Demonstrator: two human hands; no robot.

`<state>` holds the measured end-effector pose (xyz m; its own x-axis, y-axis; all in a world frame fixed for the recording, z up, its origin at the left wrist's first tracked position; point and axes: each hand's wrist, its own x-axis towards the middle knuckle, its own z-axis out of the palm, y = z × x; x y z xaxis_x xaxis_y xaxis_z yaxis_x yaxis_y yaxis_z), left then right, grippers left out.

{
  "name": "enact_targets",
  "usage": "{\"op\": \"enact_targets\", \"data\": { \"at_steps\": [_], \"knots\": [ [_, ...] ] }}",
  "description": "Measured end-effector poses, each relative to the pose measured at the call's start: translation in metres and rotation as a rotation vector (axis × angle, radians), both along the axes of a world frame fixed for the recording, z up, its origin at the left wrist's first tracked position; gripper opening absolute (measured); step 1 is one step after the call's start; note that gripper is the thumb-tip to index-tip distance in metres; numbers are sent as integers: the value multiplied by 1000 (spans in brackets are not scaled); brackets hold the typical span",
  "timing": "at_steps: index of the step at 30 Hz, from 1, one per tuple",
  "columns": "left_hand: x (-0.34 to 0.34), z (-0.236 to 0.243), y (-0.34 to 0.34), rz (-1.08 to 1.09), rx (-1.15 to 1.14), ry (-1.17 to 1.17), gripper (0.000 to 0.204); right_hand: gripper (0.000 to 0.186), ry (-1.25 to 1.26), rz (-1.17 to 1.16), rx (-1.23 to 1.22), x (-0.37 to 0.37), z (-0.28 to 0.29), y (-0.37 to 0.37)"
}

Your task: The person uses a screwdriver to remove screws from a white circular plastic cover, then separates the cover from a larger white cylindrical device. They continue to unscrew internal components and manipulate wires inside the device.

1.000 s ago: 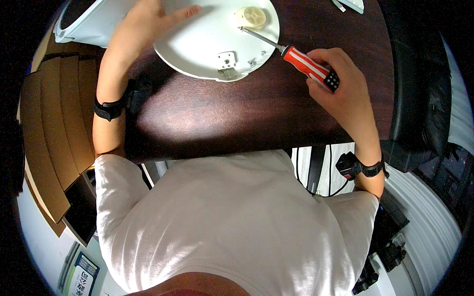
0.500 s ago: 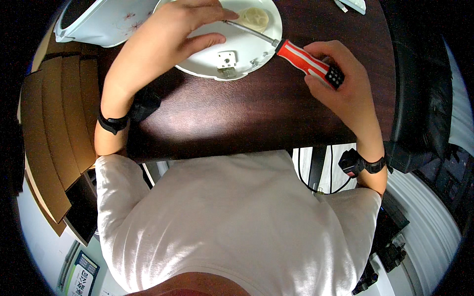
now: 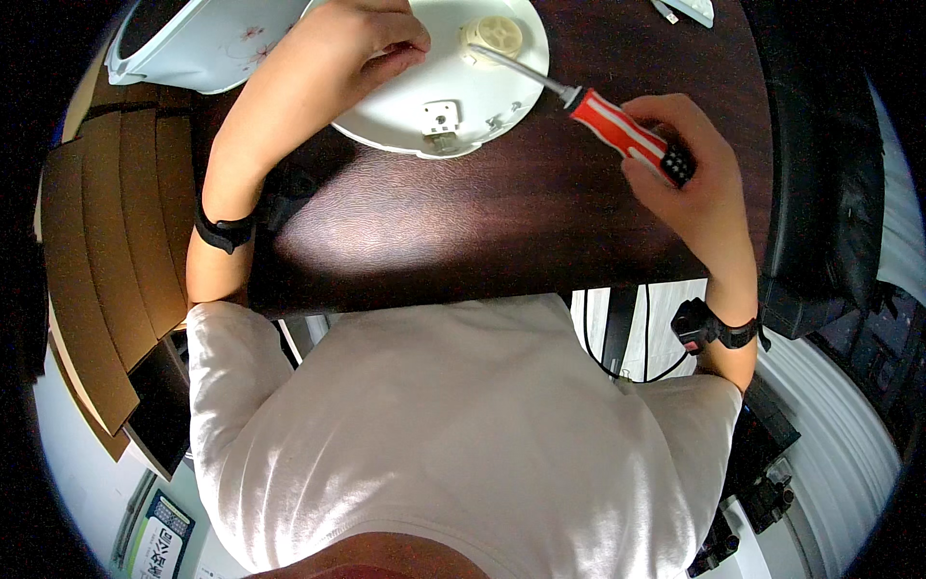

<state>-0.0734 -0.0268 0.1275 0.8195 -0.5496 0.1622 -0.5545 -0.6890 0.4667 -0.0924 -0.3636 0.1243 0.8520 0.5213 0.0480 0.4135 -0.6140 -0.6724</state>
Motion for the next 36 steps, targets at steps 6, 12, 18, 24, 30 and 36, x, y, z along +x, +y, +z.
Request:
{"op": "enact_targets", "data": {
  "at_steps": [6,12,18,24,30,36],
  "knots": [
    [4,-11,-11,-157,-215,65,18,40,-25,-68,-9,-1,0,-11],
    [4,-8,-6,53,-196,-85,23,40,-32,-79,11,0,0,-8],
    [13,-16,15,443,-62,-444,34,39,63,61,-68,1,10,-2],
    [13,-4,13,595,-98,-223,36,39,102,142,-90,2,13,3],
    [25,-17,27,658,69,62,46,41,113,195,-131,0,16,1],
    [32,-32,28,633,-65,22,45,41,110,220,-106,-1,16,6]
  ]
}}
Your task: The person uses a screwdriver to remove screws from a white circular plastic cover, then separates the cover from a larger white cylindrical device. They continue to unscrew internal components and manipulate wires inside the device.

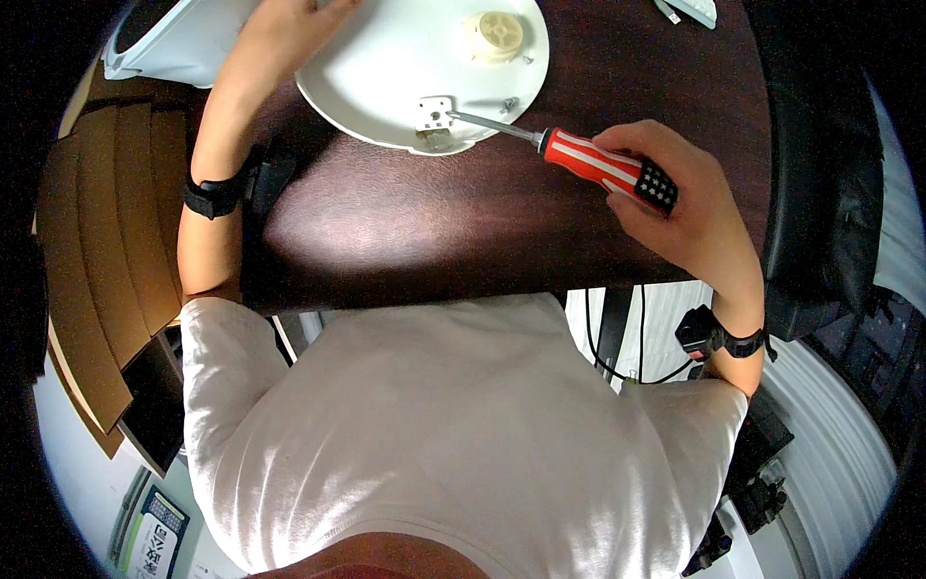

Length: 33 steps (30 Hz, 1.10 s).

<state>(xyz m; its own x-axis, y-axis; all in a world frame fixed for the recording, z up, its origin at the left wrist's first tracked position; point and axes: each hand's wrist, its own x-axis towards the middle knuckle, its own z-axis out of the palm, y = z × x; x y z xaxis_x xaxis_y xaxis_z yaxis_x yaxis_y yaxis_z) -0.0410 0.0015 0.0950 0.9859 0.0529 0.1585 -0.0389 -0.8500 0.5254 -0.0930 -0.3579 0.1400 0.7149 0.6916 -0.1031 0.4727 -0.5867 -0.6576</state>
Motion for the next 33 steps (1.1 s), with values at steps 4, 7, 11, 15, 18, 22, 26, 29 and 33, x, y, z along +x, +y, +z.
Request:
{"op": "enact_targets", "data": {
  "at_steps": [4,7,11,15,18,22,26,29,33],
  "knots": [
    [-2,1,-5,-32,-15,-140,38,40,-10,-4,10,0,-2,4],
    [-1,1,-8,-35,-79,-224,32,40,-22,4,13,-1,-4,7],
    [-4,7,-10,-62,-53,-372,30,39,-49,15,38,1,-9,10],
    [-7,13,-12,-71,-13,-417,30,37,-61,3,57,0,-12,20],
    [-14,21,-18,-98,-80,-436,29,37,-53,-16,68,-2,-14,24],
    [-11,22,-20,-104,-101,-439,29,36,-22,-57,64,-8,-15,26],
    [-10,19,-18,-92,-56,-441,29,35,-30,-63,56,-12,-16,26],
    [-7,14,-17,-106,-77,-495,28,34,-14,-72,63,-15,-15,29],
    [-13,24,-23,-101,-150,-432,28,34,-6,-89,56,-18,-15,31]
  ]
}}
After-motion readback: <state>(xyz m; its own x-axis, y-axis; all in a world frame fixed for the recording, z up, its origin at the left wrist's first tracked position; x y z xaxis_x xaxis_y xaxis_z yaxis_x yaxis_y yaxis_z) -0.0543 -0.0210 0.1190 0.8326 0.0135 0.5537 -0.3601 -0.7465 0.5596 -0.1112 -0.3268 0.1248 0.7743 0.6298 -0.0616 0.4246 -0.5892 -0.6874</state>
